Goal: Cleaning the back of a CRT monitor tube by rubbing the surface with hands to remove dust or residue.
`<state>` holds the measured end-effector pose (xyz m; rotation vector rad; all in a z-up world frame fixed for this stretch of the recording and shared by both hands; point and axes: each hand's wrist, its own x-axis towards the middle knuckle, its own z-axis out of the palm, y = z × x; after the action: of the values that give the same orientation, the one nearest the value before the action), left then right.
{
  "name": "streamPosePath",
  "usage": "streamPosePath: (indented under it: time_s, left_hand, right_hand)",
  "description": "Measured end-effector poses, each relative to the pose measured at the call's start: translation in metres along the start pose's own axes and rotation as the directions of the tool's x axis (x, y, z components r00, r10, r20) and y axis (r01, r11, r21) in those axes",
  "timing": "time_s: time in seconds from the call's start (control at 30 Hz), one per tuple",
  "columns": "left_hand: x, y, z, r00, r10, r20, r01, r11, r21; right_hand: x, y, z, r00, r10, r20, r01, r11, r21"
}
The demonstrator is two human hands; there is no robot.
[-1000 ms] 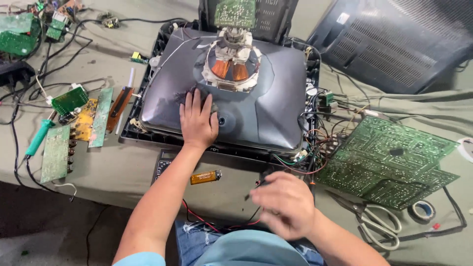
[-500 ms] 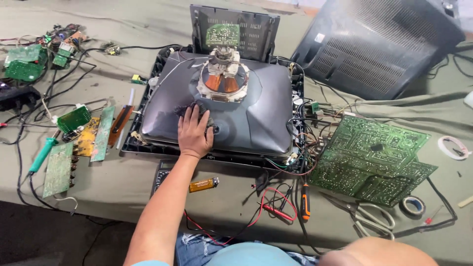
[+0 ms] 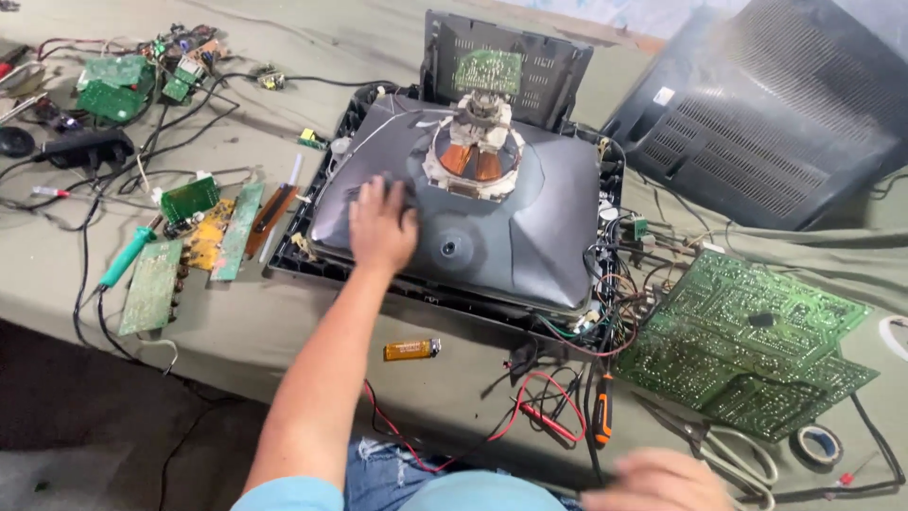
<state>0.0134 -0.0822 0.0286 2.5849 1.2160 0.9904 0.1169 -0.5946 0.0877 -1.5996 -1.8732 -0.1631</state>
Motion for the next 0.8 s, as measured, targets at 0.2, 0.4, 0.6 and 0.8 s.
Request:
streamPosePath:
  time_s: [0.2,0.4,0.6,0.8]
  left_hand:
    - [0.009,-0.040,-0.013,0.978,-0.149,0.144,0.151,0.988,-0.007]
    - [-0.019,-0.027,0.012,0.994,0.017,-0.105,-0.014,1.000,0.028]
    - [-0.047,-0.030,0.026,0.977,0.130,-0.170,-0.131,0.991,0.002]
    - [-0.056,-0.036,0.024,0.945,0.261,-0.200,-0.257,0.965,0.046]
  right_hand:
    - [0.003,0.029,0.112,0.955,0.203,-0.216,-0.198,0.979,0.049]
    - [-0.026,0.064,0.162,0.804,0.534,-0.263,-0.530,0.843,0.089]
    - [0.093,0.037,0.178,0.991,0.115,0.066,-0.128,0.959,0.254]
    - [0.144,0.035,0.225,0.958,-0.085,0.274,-0.061,0.872,0.486]
